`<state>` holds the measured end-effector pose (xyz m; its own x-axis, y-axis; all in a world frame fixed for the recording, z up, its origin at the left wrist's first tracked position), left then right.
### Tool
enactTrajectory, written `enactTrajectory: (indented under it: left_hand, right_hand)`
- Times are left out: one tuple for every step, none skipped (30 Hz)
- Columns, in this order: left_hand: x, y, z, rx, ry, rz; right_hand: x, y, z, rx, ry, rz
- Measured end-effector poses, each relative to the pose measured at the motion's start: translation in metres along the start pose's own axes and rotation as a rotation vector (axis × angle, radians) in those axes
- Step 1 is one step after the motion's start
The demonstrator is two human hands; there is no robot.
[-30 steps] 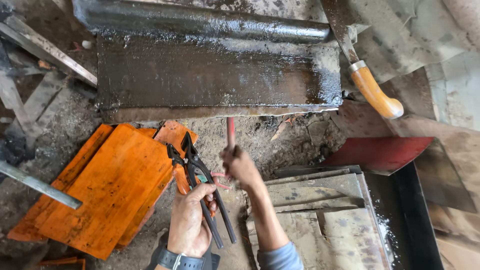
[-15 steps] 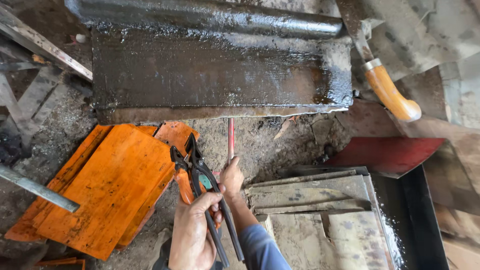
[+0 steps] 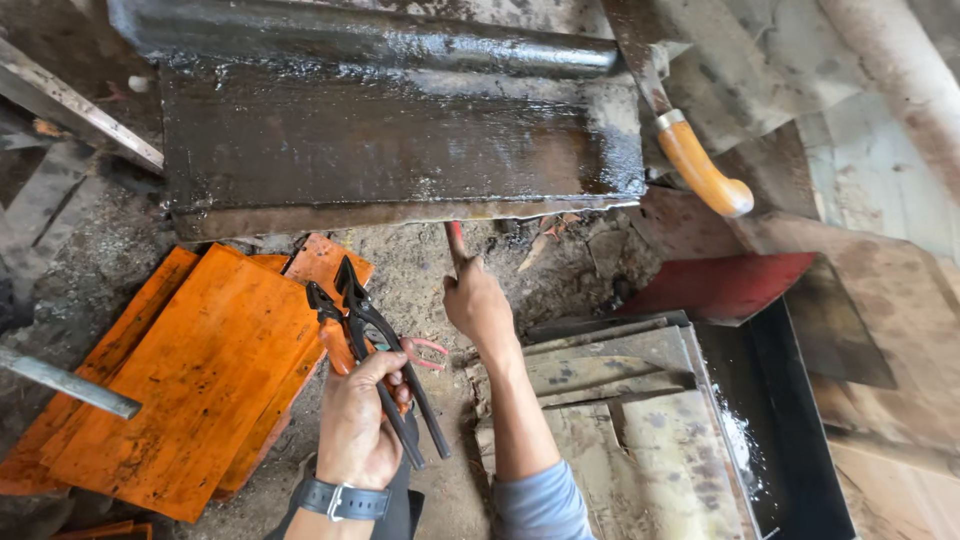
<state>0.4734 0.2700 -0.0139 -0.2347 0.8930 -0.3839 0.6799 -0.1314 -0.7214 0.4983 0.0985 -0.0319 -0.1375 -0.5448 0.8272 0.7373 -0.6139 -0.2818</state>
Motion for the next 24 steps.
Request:
enactTrajectory:
  left_hand:
    - [0.001,0.001,0.001,0.005,-0.019,-0.005]
    - [0.002,0.002,0.001,0.007,-0.037,-0.007]
    - [0.003,0.003,0.002,0.01,-0.037,0.001]
    - [0.004,0.003,0.002,0.013,-0.041,0.003]
    - [0.004,0.003,0.002,0.018,-0.041,0.004]
    - [0.005,0.002,0.002,0.013,-0.043,0.015]
    - [0.005,0.002,0.001,0.0,-0.05,0.024]
    - [0.004,0.0,0.001,-0.009,-0.066,0.02]
    - [0.005,-0.003,0.001,-0.001,-0.066,0.01]
    - [0.003,-0.003,0.0,-0.001,-0.063,0.016]
    - [0.001,-0.004,-0.001,0.005,-0.065,0.021]
    - [-0.001,-0.006,-0.001,0.018,-0.043,-0.006]
    - [-0.003,-0.007,-0.003,0.024,-0.017,-0.024]
    - [-0.006,-0.008,-0.004,0.028,0.009,-0.038]
    - [-0.009,-0.009,-0.006,0.023,0.012,-0.023]
    - [-0.011,-0.01,-0.007,0.013,0.014,-0.009]
    - [-0.012,-0.01,-0.009,0.001,0.019,0.003]
    - [-0.013,-0.01,-0.01,0.008,0.02,-0.007]
    - [-0.013,-0.011,-0.011,0.018,0.02,-0.019]
    - [-0.012,-0.01,-0.011,0.025,0.018,-0.032]
    - [-0.012,-0.009,-0.012,0.03,0.022,-0.025]
    - [-0.01,-0.009,-0.011,0.04,0.027,-0.021]
    - [-0.009,-0.008,-0.011,0.047,0.032,-0.015]
    - [-0.008,-0.007,-0.01,0.06,0.043,-0.016]
  right_hand:
    - [-0.002,0.0,0.001,-0.031,-0.013,0.03]
    - [-0.006,0.0,0.002,-0.06,-0.024,0.056]
    - [-0.011,-0.003,0.003,-0.115,-0.043,0.026]
    - [-0.019,-0.009,0.003,-0.167,-0.065,0.002]
    - [-0.025,-0.014,0.004,-0.222,-0.085,-0.021]
    - [-0.028,-0.015,0.003,-0.235,-0.072,-0.03]
    - [-0.03,-0.016,0.004,-0.24,-0.057,-0.037]
    - [-0.032,-0.017,0.005,-0.239,-0.053,-0.033]
    - [-0.034,-0.019,0.005,-0.222,-0.056,-0.055]
    - [-0.035,-0.018,0.005,-0.203,-0.051,-0.093]
    - [-0.035,-0.017,0.006,-0.186,-0.054,-0.129]
    - [-0.036,-0.016,0.006,-0.261,-0.031,-0.042]
    - [-0.038,-0.016,0.007,-0.334,0.0,0.037]
    - [-0.04,-0.016,0.007,-0.405,0.032,0.113]
    - [-0.042,-0.016,0.007,-0.373,0.022,0.054]
    - [-0.045,-0.017,0.008,-0.335,0.013,-0.005]
    - [-0.049,-0.017,0.008,-0.298,0.007,-0.06]
    - [-0.054,-0.017,0.007,-0.311,0.02,-0.05]
    - [-0.059,-0.017,0.005,-0.325,0.031,-0.037]
    - [-0.065,-0.016,0.003,-0.336,0.042,-0.024]
    - [-0.07,-0.014,0.002,-0.333,0.034,-0.028]
    - [-0.075,-0.014,0.001,-0.334,0.024,-0.028]
    - [-0.079,-0.013,0.0,-0.333,0.016,-0.03]
    - [-0.084,-0.011,-0.001,-0.331,0.036,-0.029]
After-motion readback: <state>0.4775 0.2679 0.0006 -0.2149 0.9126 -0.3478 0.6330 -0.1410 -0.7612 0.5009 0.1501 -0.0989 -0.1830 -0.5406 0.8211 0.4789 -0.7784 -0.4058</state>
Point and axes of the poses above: each hand's wrist, its own y-axis towards the middle knuckle, its own x-axis out of the back of the hand, z = x × y, the point moved 1 cm from there along y, towards the middle knuckle, and after that the axes turned 11 degrees about -x, right-handed, at the moved point
